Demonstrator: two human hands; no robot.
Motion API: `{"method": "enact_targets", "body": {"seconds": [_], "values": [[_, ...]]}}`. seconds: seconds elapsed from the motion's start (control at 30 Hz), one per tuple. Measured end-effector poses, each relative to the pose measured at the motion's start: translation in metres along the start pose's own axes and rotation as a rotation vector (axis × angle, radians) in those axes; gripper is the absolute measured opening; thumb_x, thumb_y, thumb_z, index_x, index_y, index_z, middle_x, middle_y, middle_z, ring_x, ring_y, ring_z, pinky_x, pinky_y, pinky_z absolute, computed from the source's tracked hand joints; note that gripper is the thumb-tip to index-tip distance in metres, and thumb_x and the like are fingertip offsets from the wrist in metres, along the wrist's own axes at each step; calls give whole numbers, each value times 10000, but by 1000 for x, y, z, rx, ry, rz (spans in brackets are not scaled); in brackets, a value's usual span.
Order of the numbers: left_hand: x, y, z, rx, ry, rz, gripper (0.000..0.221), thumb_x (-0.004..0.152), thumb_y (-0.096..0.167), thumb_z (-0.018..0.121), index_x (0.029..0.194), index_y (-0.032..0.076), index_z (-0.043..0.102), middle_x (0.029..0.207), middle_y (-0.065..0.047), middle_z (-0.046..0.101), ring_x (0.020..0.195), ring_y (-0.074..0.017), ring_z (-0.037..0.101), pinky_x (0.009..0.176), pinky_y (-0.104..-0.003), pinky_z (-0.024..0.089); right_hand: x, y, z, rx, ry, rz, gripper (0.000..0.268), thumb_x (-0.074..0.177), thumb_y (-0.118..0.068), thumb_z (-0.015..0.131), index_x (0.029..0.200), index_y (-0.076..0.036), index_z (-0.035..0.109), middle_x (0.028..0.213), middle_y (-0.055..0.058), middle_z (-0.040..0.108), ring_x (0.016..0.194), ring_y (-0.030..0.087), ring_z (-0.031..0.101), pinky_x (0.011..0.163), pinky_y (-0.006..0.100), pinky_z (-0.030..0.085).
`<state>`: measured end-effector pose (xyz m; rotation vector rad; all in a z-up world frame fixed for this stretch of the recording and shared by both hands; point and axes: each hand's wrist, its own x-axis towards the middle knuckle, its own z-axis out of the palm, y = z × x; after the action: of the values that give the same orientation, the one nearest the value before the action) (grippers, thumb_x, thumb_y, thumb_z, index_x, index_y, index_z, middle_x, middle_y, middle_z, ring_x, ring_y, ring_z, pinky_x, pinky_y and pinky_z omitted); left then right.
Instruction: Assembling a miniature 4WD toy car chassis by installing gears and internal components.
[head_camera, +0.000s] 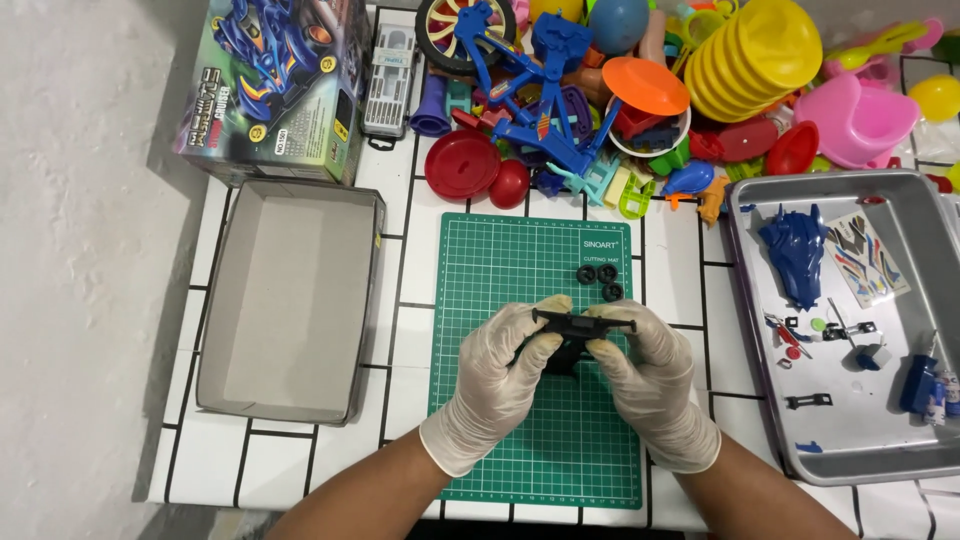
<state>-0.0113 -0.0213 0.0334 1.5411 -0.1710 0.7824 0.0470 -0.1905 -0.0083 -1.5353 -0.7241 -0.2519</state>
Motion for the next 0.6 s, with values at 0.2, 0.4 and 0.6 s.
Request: {"method": "enact_targets", "body": {"seconds": [0.2, 0.4, 0.6], "values": [[-4, -6, -4, -46, -12, -206, 124, 914, 98, 735, 924, -23, 707, 767, -114, 690, 679, -222, 714, 618, -339, 617, -3, 10, 0, 20, -16, 119, 198, 878, -59, 747, 1028, 61, 698, 933, 170, 746, 841, 229, 748, 774, 375, 623], [-18, -29, -6, -55, 3, -347, 100, 937, 82, 715, 916, -12, 689, 712, -61, 600, 653, -95, 578, 555, -283, 544, -4, 13, -1, 64, -22, 319, 195, 882, -27, 764, 1045, 55, 695, 883, 105, 699, 821, 108, 639, 763, 326, 608], [-10, -25, -2, -61, 6, -519, 130, 918, 130, 747, 969, 13, 720, 772, -75, 656, 707, -96, 611, 638, -269, 566, 0, 15, 3, 80, 33, 510, 190, 898, -52, 771, 1062, 29, 720, 811, 46, 671, 729, 58, 626, 710, 255, 593]]}}
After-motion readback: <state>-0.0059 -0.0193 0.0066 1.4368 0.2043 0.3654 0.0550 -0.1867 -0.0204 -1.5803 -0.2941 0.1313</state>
